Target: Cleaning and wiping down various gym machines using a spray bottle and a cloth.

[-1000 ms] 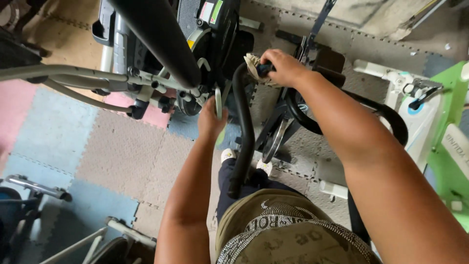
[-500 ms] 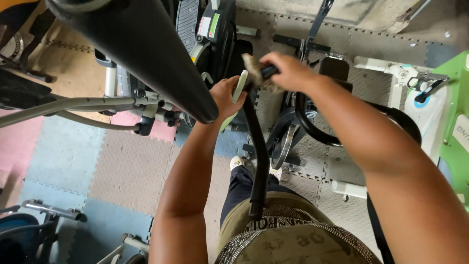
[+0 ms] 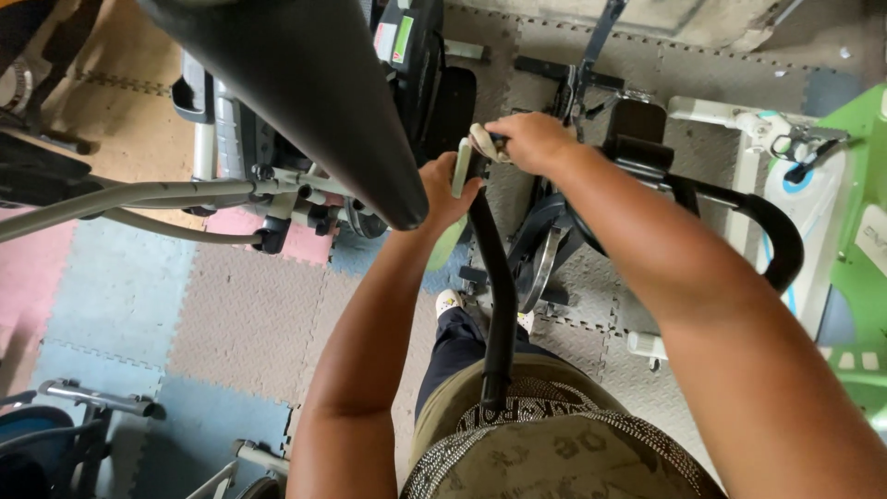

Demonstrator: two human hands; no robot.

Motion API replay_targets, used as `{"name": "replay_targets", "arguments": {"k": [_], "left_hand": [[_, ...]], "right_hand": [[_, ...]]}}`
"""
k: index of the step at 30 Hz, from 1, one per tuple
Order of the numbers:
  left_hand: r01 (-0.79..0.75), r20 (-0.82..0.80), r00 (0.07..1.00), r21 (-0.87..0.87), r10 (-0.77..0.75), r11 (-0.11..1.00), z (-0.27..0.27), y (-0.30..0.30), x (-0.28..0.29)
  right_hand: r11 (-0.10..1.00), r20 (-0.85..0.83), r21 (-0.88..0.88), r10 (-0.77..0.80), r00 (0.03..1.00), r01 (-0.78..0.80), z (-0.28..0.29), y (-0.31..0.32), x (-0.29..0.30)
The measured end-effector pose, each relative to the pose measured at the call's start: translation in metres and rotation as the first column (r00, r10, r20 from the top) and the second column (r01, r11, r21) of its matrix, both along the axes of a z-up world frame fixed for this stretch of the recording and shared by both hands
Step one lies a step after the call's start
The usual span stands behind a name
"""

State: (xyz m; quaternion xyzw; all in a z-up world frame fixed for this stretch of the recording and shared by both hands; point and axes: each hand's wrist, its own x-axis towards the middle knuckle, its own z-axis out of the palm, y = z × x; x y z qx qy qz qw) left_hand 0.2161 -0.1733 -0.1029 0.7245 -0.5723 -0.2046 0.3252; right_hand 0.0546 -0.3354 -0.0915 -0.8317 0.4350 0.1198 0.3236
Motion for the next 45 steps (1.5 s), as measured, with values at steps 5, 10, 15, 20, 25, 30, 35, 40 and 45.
{"name": "replay_targets", "arguments": {"k": [5,10,15,20,25,30,35,40,45], "left_hand": [[0.037,0.107,0.993,0.111,-0.049,0.993,0.004,-0.006,0.01],[0.1,-0.014,0.995,0.188,-0.099,0.977,0.023,-0.008,0.017],[0.128,0.021,0.991,0.181,-0.134,0.975,0.043,-0.006,0.017],[0.089,0.052,0.993,0.279,-0.108,0.956,0.049,-0.006,0.019],[0.158,-0.124,0.982,0.108,-0.144,0.982,0.021,0.003,0.022],[0.169,-0.028,0.985,-0.056,-0.171,0.984,0.021,0.022,0.024],[0.17,0.037,0.984,0.096,-0.174,0.981,0.041,0.026,0.027],[0.216,-0.064,0.972,-0.141,-0.226,0.966,0.033,0.033,0.033],[0.167,-0.139,0.978,0.093,-0.153,0.982,0.034,0.043,0.035]], "right_hand": [[0.902,0.248,-0.406,0.266,0.932,-0.149,-0.031,0.02,-0.014],[0.98,0.424,-0.129,0.193,0.885,-0.152,-0.025,0.045,-0.024],[0.901,0.401,0.433,-0.156,0.903,-0.037,0.008,0.047,-0.043],[0.477,0.281,0.787,-0.842,0.46,0.392,-0.017,0.045,-0.033],[0.555,0.443,0.701,-0.831,0.337,0.447,-0.078,0.053,0.023],[0.785,0.654,0.359,-0.597,0.464,0.505,-0.079,0.079,0.031],[0.783,0.274,0.552,-0.496,0.824,0.288,0.033,0.099,-0.002],[0.858,0.13,0.508,-0.164,0.978,0.076,0.098,0.076,-0.033],[0.921,0.252,0.101,0.342,0.905,-0.376,0.072,0.084,-0.023]]}}
